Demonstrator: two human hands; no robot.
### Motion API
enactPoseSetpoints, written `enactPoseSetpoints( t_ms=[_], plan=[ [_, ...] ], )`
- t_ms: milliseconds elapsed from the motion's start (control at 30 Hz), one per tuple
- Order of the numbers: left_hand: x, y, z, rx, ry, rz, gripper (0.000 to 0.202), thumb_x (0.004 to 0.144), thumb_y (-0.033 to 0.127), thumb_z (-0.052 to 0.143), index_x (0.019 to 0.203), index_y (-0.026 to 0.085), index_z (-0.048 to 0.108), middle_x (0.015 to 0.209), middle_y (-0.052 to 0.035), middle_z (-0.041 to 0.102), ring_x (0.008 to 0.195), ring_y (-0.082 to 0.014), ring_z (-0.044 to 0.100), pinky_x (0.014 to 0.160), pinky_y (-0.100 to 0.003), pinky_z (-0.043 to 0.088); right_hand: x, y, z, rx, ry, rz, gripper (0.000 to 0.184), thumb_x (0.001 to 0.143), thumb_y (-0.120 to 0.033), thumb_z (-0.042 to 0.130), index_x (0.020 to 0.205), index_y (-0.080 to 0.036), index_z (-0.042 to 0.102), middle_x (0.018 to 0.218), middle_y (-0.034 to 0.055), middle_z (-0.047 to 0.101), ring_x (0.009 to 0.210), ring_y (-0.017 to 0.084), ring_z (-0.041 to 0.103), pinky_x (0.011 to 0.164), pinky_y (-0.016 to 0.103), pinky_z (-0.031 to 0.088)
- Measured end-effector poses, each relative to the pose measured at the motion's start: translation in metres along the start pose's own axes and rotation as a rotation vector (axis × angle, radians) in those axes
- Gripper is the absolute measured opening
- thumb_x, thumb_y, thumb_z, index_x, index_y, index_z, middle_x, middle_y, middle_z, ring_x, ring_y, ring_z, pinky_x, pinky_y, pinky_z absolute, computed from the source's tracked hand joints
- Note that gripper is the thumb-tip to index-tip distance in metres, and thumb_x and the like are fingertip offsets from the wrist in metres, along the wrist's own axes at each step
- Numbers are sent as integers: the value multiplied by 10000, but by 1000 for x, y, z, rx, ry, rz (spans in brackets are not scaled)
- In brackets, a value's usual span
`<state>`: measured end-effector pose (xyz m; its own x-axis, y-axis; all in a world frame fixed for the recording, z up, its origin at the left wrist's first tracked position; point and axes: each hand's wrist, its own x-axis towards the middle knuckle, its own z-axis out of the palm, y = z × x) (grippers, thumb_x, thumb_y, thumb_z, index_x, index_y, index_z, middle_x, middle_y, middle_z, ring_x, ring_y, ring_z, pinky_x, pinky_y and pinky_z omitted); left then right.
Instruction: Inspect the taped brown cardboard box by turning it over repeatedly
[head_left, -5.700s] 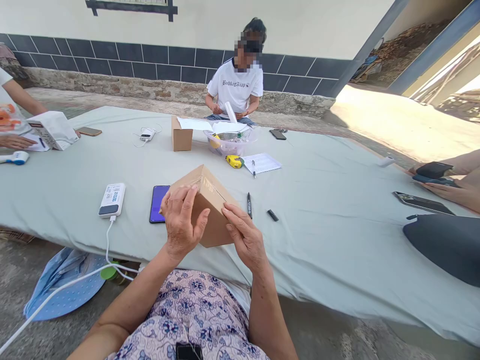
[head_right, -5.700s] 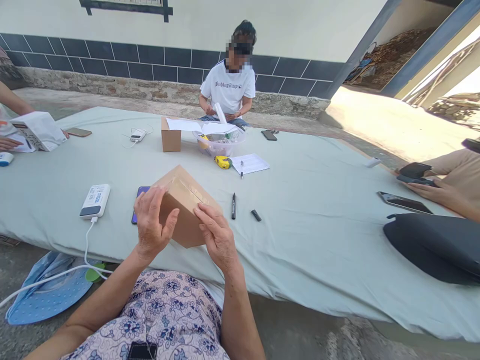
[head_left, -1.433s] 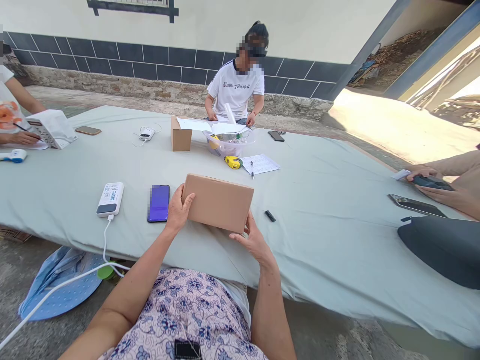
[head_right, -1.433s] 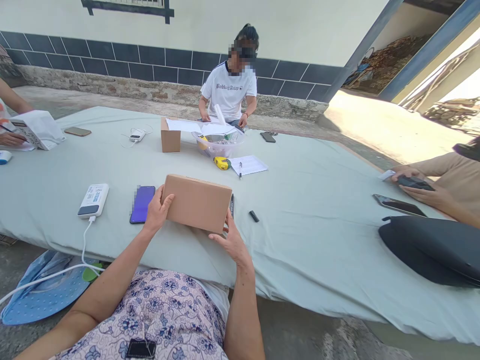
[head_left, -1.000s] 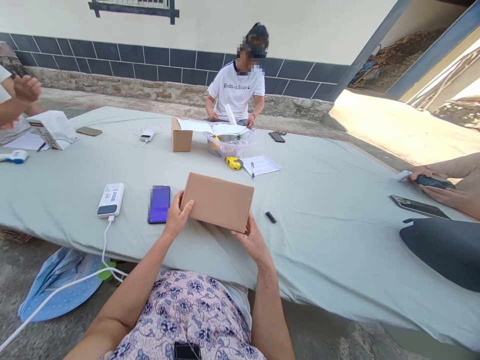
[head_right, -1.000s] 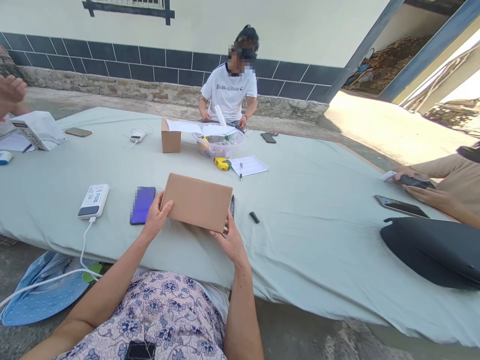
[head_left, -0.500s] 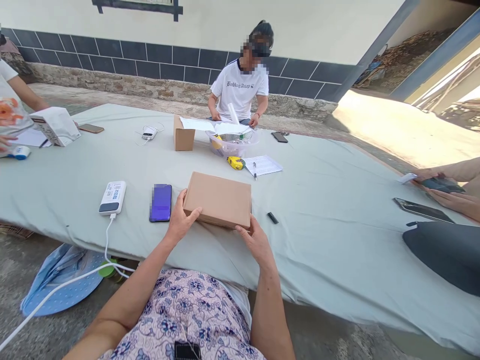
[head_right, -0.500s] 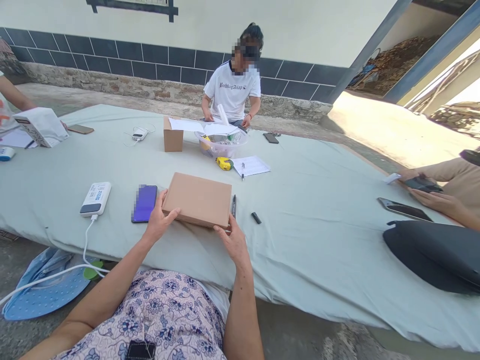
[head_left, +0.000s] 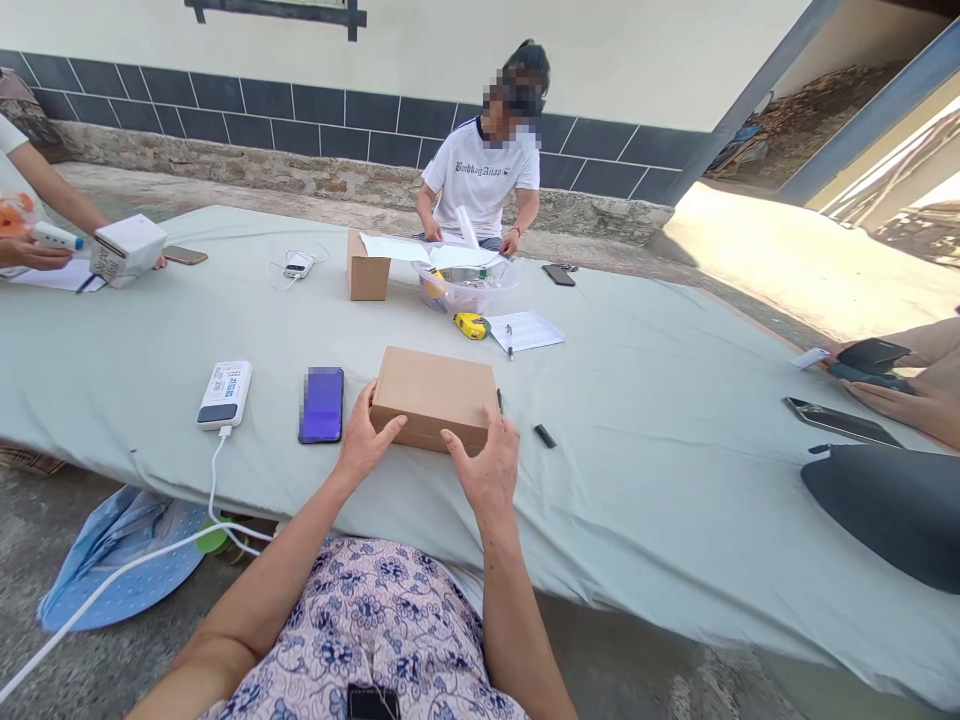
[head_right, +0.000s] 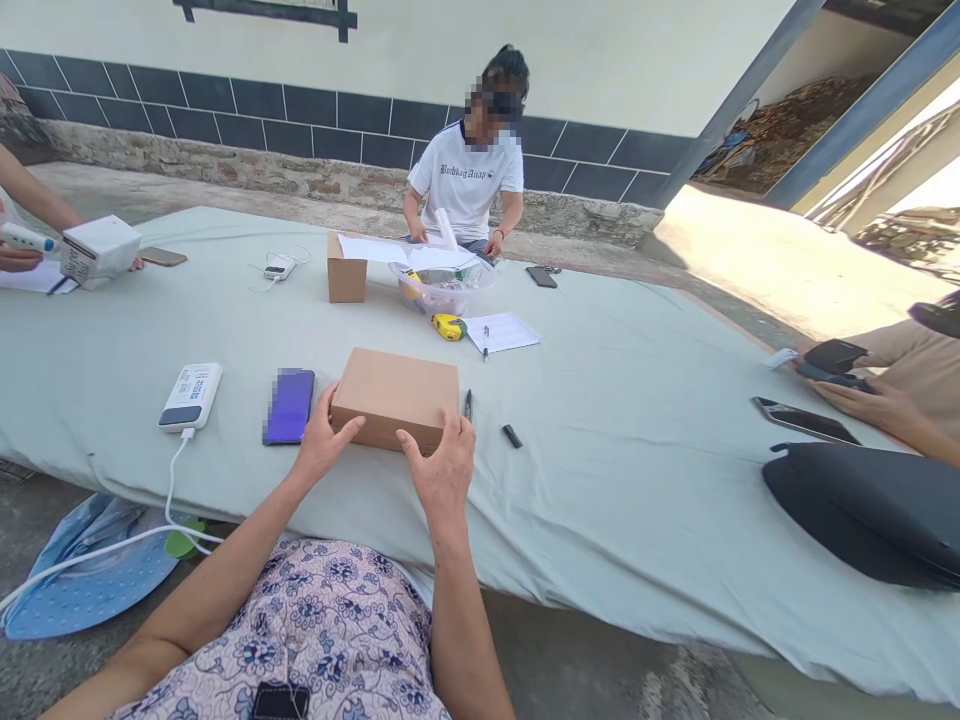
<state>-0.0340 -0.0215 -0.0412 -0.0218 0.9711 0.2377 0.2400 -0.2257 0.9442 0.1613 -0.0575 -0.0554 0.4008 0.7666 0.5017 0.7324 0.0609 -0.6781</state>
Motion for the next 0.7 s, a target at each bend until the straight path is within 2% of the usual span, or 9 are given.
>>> enactPoseSetpoints(
  t_ms=[133, 300, 500, 700],
  plan=[
    [-1, 11, 2, 98, 77, -56, 823, 728, 465, 796, 1414, 212, 418, 1426, -139, 555, 1323, -312, 540, 1085, -448, 460, -3, -7, 0, -68, -1, 40, 868, 733, -837, 584, 1320, -201, 521, 1248, 163, 560, 1238, 332, 493, 998, 512, 485],
    [-6, 20, 7, 231, 142, -150, 844, 643, 517, 858, 1313, 192, 460, 1331, -153, 600, 1256, -356, 576, 1005, -468, 489, -5, -17, -2, -138, -23, 79, 925, 685, -867, 599, 1316, -196, 519, 1217, 175, 540, 1191, 345, 496, 949, 516, 498],
    [-8, 23, 12, 258, 187, -184, 835, 634, 518, 869, 1283, 199, 452, 1322, -146, 592, 1264, -352, 572, 996, -459, 489, -3, -20, 1, -169, -3, 98, 902, 712, -842, 598, 1302, -162, 540, 1214, 200, 546, 1179, 353, 506, 975, 538, 485],
    [-9, 20, 11, 200, 158, -174, 790, 688, 500, 831, 1305, 203, 437, 1348, -151, 577, 1283, -343, 557, 1005, -460, 484, -1, -16, -8, -35, -56, 146, 787, 749, -734, 637, 1318, -198, 541, 1288, 180, 560, 1247, 338, 498, 1002, 516, 480]
  ],
)
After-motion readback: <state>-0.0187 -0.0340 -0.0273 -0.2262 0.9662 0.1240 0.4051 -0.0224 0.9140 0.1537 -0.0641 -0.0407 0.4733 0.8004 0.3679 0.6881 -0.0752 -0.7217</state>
